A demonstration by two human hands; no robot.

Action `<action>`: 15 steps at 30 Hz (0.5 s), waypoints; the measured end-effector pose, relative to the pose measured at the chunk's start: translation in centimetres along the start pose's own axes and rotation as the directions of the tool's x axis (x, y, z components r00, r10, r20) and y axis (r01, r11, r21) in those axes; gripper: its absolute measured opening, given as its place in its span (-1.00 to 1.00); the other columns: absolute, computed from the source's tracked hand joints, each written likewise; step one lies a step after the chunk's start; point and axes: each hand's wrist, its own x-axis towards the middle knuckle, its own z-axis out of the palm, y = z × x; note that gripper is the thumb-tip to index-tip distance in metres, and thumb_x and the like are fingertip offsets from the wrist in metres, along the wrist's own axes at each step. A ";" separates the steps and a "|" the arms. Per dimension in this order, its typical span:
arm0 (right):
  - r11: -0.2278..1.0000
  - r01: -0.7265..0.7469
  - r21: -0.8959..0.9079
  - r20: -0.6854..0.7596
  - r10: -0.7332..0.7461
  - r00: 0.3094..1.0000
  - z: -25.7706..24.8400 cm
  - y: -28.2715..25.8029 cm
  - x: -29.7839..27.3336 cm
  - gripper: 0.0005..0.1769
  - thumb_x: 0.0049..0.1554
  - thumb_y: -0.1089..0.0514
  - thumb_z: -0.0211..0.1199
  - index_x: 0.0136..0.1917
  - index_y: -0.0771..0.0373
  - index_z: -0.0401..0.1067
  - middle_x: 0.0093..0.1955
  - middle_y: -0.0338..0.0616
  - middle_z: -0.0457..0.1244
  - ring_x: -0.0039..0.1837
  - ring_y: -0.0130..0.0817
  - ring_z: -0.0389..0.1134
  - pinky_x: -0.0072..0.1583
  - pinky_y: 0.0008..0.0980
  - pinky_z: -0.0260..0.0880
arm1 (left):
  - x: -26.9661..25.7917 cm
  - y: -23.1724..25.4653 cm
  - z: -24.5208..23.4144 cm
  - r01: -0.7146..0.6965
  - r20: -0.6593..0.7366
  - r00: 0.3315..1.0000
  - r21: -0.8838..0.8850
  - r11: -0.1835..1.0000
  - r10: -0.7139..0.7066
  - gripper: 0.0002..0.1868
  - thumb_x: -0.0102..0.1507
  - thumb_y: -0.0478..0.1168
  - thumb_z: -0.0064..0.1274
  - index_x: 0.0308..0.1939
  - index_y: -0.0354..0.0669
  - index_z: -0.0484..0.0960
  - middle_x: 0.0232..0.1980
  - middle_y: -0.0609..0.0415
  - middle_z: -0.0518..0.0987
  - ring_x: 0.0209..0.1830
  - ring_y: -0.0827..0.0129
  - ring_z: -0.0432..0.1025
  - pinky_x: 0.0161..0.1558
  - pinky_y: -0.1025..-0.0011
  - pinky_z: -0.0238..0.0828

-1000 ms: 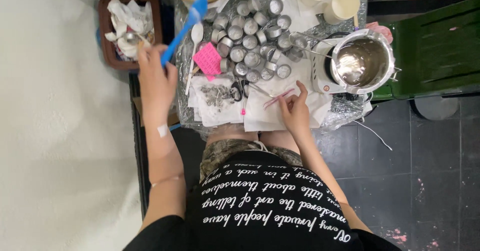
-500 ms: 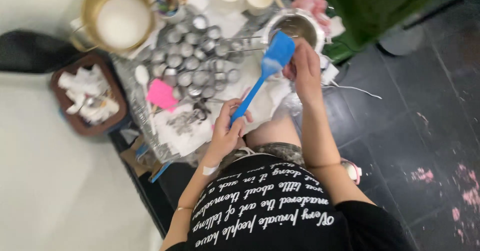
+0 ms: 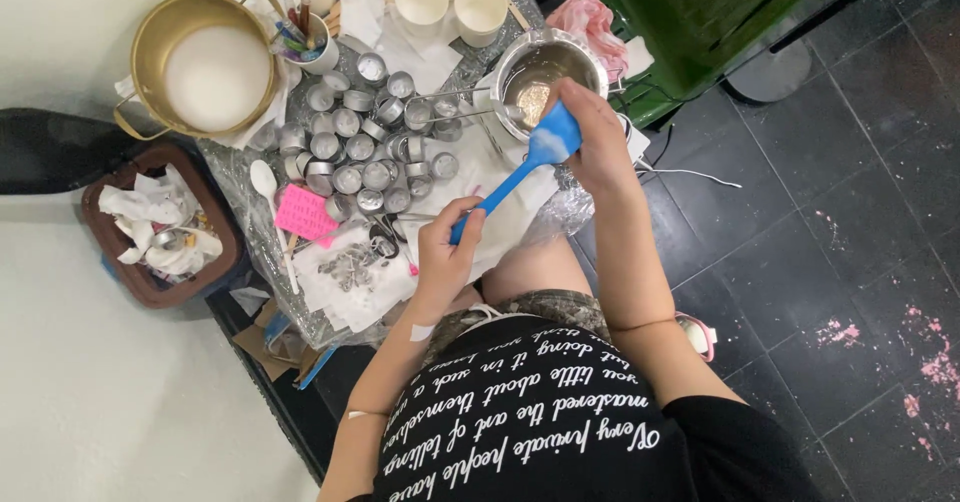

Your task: Melting and stirring wax in a pot on an electric heater for candle production.

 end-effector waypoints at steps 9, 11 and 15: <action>0.726 0.369 -0.580 -0.134 -0.532 0.836 -0.1 -2.4 -1.5 -0.55 0.46 -0.17 -0.11 0.12 0.26 0.32 -0.27 -0.43 0.05 -0.24 -0.64 0.00 -0.21 -0.56 -0.09 | 0.2 3.0 -0.7 -0.112 -0.067 0.989 0.245 0.963 0.132 -0.82 0.37 -0.24 0.15 0.03 -0.17 0.67 -0.40 0.13 0.59 -0.57 0.55 0.27 -0.47 0.50 0.17; 0.689 0.408 -0.599 -0.162 -0.603 0.781 -0.2 -2.2 -2.2 -0.64 0.48 -0.08 -0.06 0.15 0.27 0.30 -0.24 -0.40 0.05 -0.25 -0.63 0.01 -0.21 -0.55 -0.06 | 0.2 3.6 -0.9 -0.197 -0.093 0.964 0.377 0.905 0.249 -0.81 0.36 -0.23 0.19 0.05 -0.11 0.68 -0.37 0.15 0.58 -0.52 0.48 0.31 -0.42 0.45 0.19; 0.499 0.503 -0.706 -0.176 -0.812 0.557 1.4 0.2 -4.1 -0.91 0.46 0.26 0.07 0.21 0.27 0.24 -0.05 -0.19 0.09 -0.11 -0.49 0.08 -0.07 -0.43 0.12 | 0.7 5.5 -1.0 -0.370 -0.060 0.814 0.714 0.595 0.577 -0.71 0.29 -0.18 0.29 0.09 0.04 0.68 -0.23 0.23 0.55 -0.31 0.31 0.35 -0.21 0.28 0.20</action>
